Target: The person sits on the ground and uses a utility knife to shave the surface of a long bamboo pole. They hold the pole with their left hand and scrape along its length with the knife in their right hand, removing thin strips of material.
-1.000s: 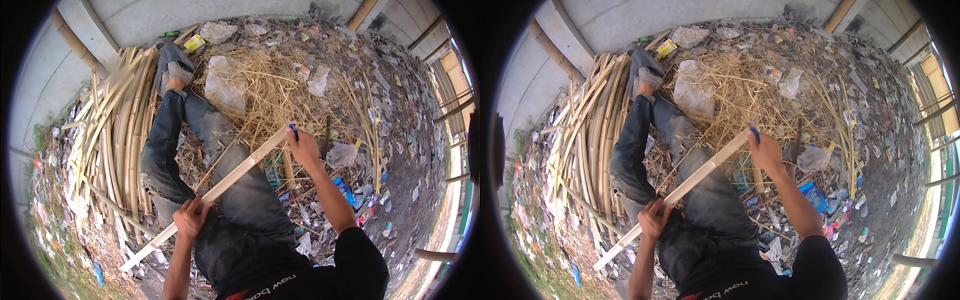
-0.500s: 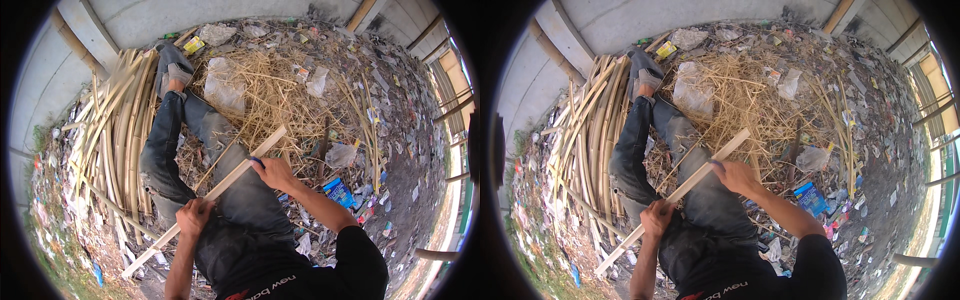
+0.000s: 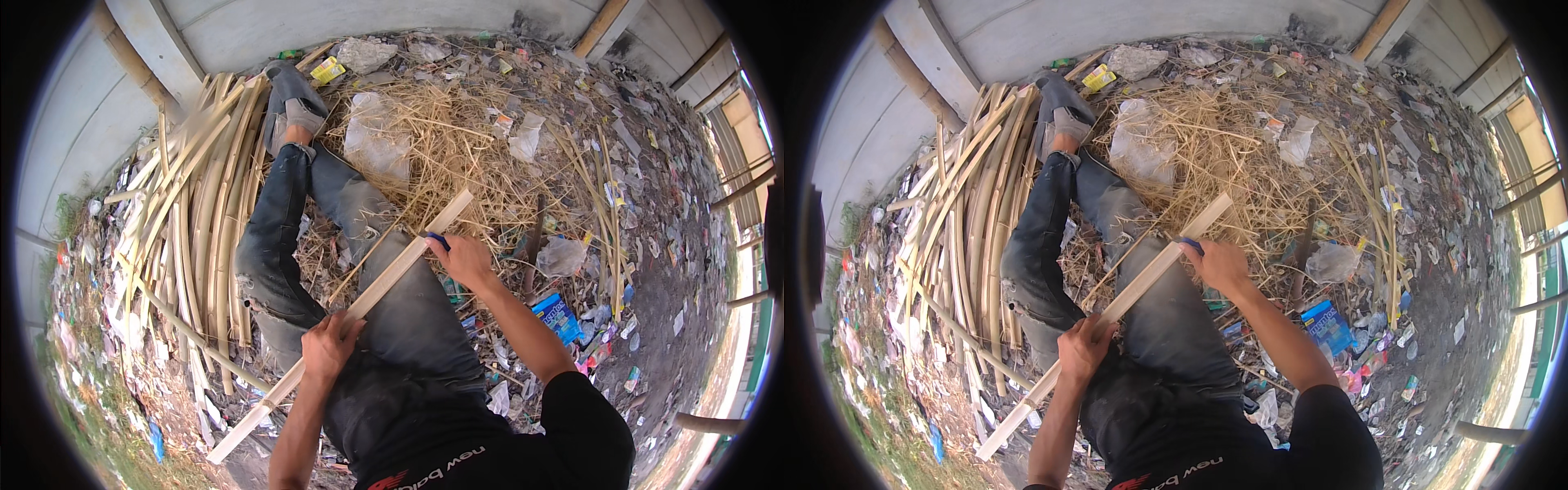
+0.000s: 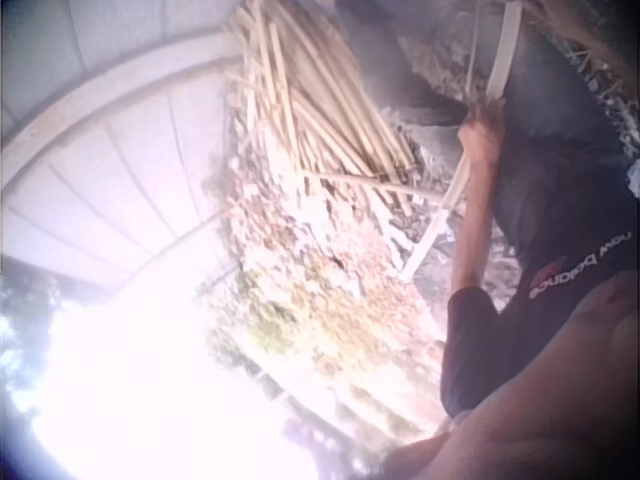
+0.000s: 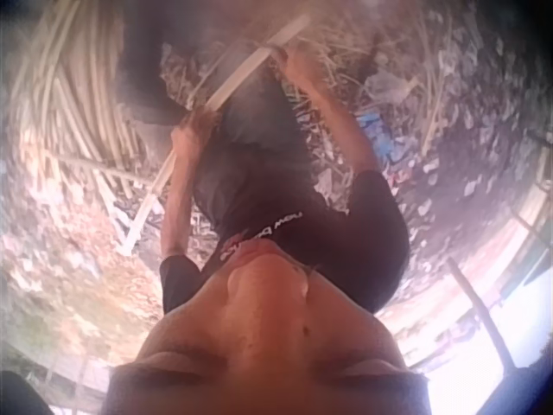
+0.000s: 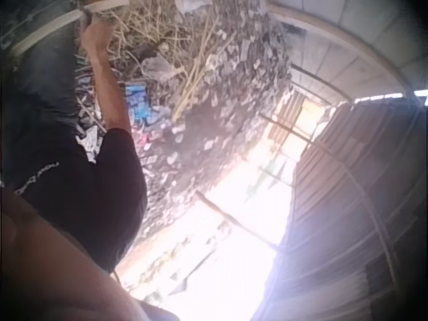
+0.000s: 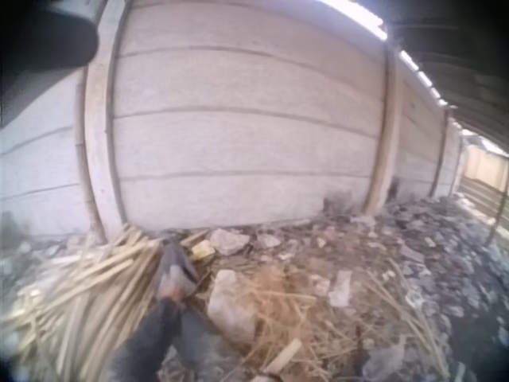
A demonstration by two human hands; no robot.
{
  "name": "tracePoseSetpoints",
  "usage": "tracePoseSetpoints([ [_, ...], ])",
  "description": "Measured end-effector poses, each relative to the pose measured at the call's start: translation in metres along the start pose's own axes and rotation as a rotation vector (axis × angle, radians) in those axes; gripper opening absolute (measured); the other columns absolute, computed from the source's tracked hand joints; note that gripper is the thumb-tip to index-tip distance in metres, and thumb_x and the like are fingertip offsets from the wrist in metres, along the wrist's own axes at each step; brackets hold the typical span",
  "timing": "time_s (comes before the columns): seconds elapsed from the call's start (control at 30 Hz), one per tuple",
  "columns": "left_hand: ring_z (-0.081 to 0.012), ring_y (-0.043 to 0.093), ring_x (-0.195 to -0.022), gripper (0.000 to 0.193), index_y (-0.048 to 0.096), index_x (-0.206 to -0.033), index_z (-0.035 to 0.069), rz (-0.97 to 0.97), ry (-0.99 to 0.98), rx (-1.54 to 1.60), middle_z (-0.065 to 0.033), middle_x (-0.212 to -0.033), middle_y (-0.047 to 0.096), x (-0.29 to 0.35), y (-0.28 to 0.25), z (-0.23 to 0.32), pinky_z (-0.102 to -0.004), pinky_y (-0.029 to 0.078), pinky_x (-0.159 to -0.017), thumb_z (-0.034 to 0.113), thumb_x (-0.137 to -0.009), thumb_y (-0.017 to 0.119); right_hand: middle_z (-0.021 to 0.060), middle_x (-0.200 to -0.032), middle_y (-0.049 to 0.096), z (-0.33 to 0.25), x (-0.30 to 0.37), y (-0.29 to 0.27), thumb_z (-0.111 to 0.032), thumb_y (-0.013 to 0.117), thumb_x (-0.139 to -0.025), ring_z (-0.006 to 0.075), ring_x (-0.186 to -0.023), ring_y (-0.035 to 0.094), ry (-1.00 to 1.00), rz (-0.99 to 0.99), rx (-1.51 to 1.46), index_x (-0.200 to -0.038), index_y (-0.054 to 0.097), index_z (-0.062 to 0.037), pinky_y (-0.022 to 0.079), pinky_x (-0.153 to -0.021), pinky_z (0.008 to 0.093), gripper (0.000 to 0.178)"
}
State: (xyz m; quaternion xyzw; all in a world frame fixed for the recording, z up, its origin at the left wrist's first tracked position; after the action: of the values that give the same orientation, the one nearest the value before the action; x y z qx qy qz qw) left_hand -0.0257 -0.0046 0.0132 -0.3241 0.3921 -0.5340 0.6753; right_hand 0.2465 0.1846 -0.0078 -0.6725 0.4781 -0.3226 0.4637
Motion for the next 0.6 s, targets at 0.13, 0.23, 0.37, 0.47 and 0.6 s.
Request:
tracePoseSetpoints([
  [0.13, -0.0329, 0.075, -0.07, 0.038, 0.074, -0.106, 0.005, -0.009, 0.014, -0.002, -0.013, -0.087, 0.076, -0.003, -0.013, -0.005, -0.043, 0.059, -0.06, 0.035, -0.085, 0.087, 0.0235, -0.074, 0.071, 0.085, -0.026, 0.011, -0.058, 0.046, -0.107, 0.0434, -0.076, 0.072, 0.401, 0.029, -0.15, -0.084, 0.073, -0.0015, 0.055, -0.068, 0.0541, 0.067],
  [0.23, -0.033, 0.073, -0.066, 0.036, 0.072, -0.107, 0.005, -0.037, 0.049, 0.01, -0.0118, -0.081, 0.074, 0.008, -0.015, -0.009, -0.0438, 0.057, -0.057, 0.033, -0.087, 0.085, 0.0241, -0.078, 0.071, 0.129, -0.03, -0.009, -0.057, 0.044, -0.108, 0.0433, -0.08, 0.071, 0.444, 0.091, -0.064, -0.077, 0.071, -0.0019, 0.054, -0.072, 0.0548, 0.069],
  [0.37, -0.0333, 0.072, -0.063, 0.034, 0.072, -0.106, 0.005, -0.009, 0.012, 0.07, -0.012, -0.078, 0.072, 0.005, -0.007, -0.005, -0.0446, 0.056, -0.055, 0.032, -0.088, 0.084, 0.0209, -0.077, 0.07, 0.097, -0.028, -0.015, -0.054, 0.047, -0.108, 0.0435, -0.076, 0.069, 0.388, 0.137, -0.079, -0.079, 0.07, -0.0018, 0.053, -0.07, 0.0546, 0.064],
  [0.47, -0.034, 0.072, -0.065, 0.035, 0.073, -0.105, 0.005, -0.018, -0.021, 0.036, -0.0128, -0.08, 0.073, 0.009, -0.004, -0.004, -0.0447, 0.057, -0.057, 0.032, -0.087, 0.085, 0.0203, -0.075, 0.069, 0.051, -0.01, -0.018, -0.051, 0.049, -0.108, 0.0441, -0.075, 0.069, 0.261, 0.112, -0.266, -0.088, 0.07, -0.0018, 0.051, -0.068, 0.055, 0.058],
  [0.6, -0.0344, 0.074, -0.069, 0.037, 0.073, -0.106, 0.004, -0.048, -0.053, 0.028, -0.0143, -0.085, 0.074, 0.01, -0.003, 0.0, -0.0446, 0.059, -0.06, 0.031, -0.085, 0.087, 0.0223, -0.075, 0.07, 0.001, 0.023, -0.005, -0.049, 0.05, -0.109, 0.0454, -0.072, 0.069, 0.083, -0.071, -0.248, -0.101, 0.068, -0.0028, 0.052, -0.067, 0.0548, 0.051],
])
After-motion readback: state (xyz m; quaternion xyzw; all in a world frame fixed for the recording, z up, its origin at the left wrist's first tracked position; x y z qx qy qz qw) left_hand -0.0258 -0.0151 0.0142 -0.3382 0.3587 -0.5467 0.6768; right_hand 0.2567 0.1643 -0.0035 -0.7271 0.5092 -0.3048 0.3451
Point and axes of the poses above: each hand's wrist, its own x-axis away from the middle knuckle, its own y-axis out of the palm, z = x × y, the point moved 4 cm from there along -x, towards the middle knuckle
